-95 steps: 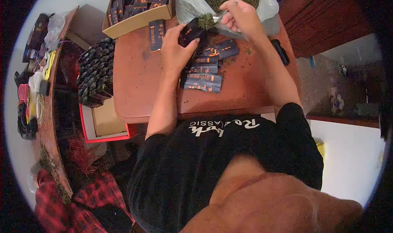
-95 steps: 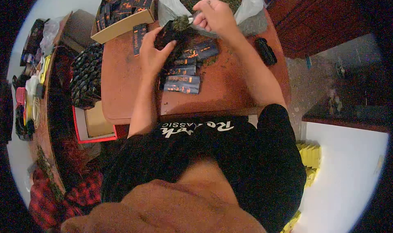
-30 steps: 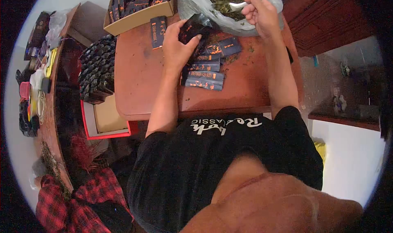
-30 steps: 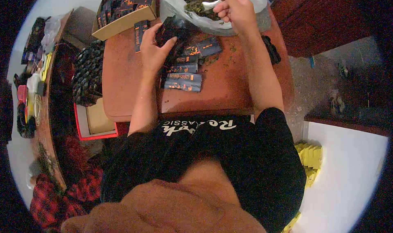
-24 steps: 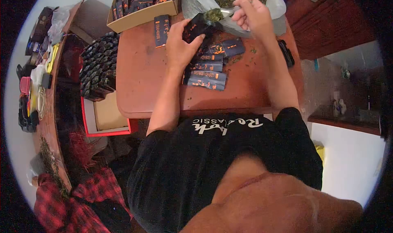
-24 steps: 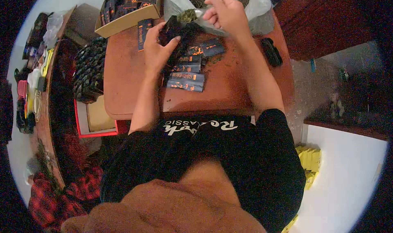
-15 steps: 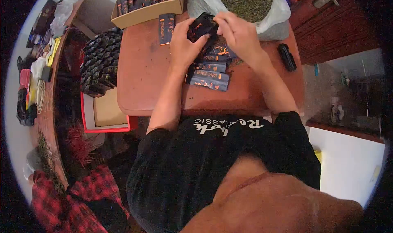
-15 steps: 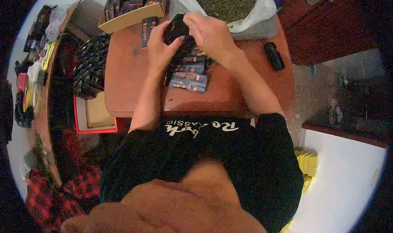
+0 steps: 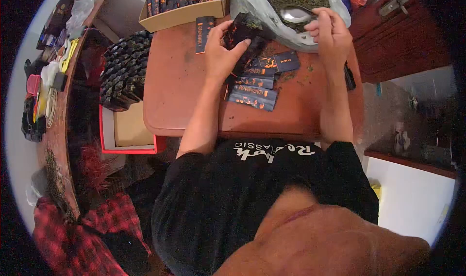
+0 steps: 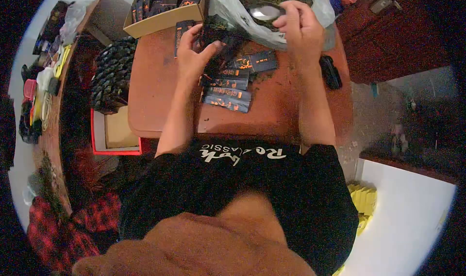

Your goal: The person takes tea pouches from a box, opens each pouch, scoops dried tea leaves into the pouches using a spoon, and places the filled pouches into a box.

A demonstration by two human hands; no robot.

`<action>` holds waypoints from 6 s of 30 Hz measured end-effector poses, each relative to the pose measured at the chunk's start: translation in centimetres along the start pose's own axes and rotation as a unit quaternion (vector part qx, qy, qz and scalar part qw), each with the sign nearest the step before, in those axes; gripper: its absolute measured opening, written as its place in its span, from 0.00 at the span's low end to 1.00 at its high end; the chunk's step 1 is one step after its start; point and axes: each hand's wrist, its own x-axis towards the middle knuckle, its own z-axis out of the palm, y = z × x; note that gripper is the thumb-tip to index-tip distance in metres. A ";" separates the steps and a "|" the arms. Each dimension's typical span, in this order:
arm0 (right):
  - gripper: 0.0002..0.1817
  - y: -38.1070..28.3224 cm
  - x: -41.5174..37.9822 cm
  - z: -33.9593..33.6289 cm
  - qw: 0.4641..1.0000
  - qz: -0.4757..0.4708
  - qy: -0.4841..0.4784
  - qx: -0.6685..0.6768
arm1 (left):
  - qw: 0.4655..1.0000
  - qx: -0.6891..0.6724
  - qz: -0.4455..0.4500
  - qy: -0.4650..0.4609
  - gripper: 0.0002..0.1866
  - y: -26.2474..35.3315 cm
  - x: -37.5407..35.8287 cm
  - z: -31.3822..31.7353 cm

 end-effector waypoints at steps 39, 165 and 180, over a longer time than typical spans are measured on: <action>0.14 -1.8 -1.5 2.6 0.991 0.075 -0.071 0.081 | 0.990 0.124 0.069 0.010 0.29 -0.2 -0.3 0.4; 0.12 4.6 -8.2 -3.2 0.984 0.003 0.105 0.140 | 0.920 0.347 0.180 0.008 0.35 2.1 2.1 -5.9; 0.12 2.9 -9.8 -3.3 0.989 -0.033 -0.006 0.147 | 0.897 0.306 0.287 -0.136 0.36 3.3 -1.0 3.1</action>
